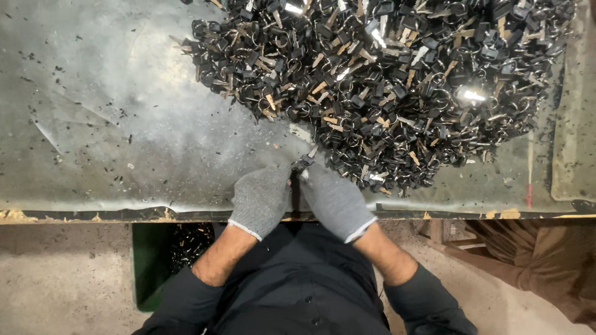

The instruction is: The person, wearing gray gloves, picks small metal parts one at a time from a large pile on a workbench, turns and looks at each piece in both hands, and drops rejected pieces into a green bin below the table edge. The sorting continues steadily across the whole clip.

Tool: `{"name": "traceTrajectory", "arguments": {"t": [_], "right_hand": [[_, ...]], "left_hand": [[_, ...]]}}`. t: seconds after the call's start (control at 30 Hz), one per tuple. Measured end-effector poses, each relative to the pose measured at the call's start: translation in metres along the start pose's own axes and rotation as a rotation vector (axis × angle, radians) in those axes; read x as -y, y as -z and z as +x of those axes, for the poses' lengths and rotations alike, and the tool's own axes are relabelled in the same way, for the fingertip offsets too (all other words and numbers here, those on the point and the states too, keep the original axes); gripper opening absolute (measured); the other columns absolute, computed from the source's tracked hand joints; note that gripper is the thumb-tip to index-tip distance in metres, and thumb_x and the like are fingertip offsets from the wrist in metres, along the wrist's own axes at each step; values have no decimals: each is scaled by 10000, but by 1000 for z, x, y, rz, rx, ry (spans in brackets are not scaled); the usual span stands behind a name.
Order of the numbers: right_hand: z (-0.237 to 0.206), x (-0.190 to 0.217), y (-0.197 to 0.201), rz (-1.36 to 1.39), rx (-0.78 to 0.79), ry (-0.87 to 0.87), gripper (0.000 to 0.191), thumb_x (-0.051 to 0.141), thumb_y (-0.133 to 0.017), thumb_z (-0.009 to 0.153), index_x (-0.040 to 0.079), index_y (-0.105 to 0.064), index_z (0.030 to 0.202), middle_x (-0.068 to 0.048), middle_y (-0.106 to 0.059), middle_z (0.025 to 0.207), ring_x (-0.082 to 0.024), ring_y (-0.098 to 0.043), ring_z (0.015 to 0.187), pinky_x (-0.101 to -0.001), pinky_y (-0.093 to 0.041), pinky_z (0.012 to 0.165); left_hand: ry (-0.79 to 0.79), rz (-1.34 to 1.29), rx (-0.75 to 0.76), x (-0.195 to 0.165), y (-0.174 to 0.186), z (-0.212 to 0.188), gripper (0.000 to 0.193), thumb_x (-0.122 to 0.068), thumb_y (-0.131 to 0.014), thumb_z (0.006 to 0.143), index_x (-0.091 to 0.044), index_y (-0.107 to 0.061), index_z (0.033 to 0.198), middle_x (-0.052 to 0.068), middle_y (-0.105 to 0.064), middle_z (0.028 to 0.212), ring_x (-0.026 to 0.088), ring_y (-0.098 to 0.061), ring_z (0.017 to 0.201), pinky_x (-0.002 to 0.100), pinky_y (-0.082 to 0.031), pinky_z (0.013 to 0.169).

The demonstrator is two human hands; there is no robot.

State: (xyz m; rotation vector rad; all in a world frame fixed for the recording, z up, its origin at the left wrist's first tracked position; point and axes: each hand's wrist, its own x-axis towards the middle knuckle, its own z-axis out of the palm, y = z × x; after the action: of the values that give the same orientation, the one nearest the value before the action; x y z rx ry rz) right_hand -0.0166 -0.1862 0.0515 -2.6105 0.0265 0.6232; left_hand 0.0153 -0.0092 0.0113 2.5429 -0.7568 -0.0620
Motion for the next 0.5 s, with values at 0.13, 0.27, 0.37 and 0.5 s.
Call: {"name": "traceTrajectory", "arguments": {"t": [0.13,0.27,0.37,0.5], "right_hand": [[-3,7,0,-208,-198,158,190,142,-557,957,-18,-582,1056,-203,-701,896,-352,-745,818,-436,-615,645],[1,-2,13,26,72,14,264,234,-591,991,-15,-576,1077,-185,-712,864,-332,-755,758,-429,-599,637],[1,0,11,32,-82,40,321,188,-584,973,-50,-550,1186,-193,-712,851,-340,-750,759,-438,-598,612],[-1,8,1,-301,-230,122,145,114,-566,960,17,-573,1067,-184,-716,901,-314,-754,854,-398,-622,657]], "left_hand": [[27,44,20,-6,1,-2,213,-165,-660,880,-86,-683,1077,147,-678,822,361,-692,729,508,-530,604],[38,-51,-27,-7,10,0,236,-145,-672,852,-96,-684,1083,137,-674,811,357,-688,723,496,-538,628],[58,33,3,-7,6,1,377,-105,-669,785,-76,-681,1161,165,-674,819,362,-690,676,490,-536,565],[-24,77,11,-10,-7,2,327,-66,-645,830,-100,-678,1154,132,-680,821,336,-707,705,488,-544,596]]}}
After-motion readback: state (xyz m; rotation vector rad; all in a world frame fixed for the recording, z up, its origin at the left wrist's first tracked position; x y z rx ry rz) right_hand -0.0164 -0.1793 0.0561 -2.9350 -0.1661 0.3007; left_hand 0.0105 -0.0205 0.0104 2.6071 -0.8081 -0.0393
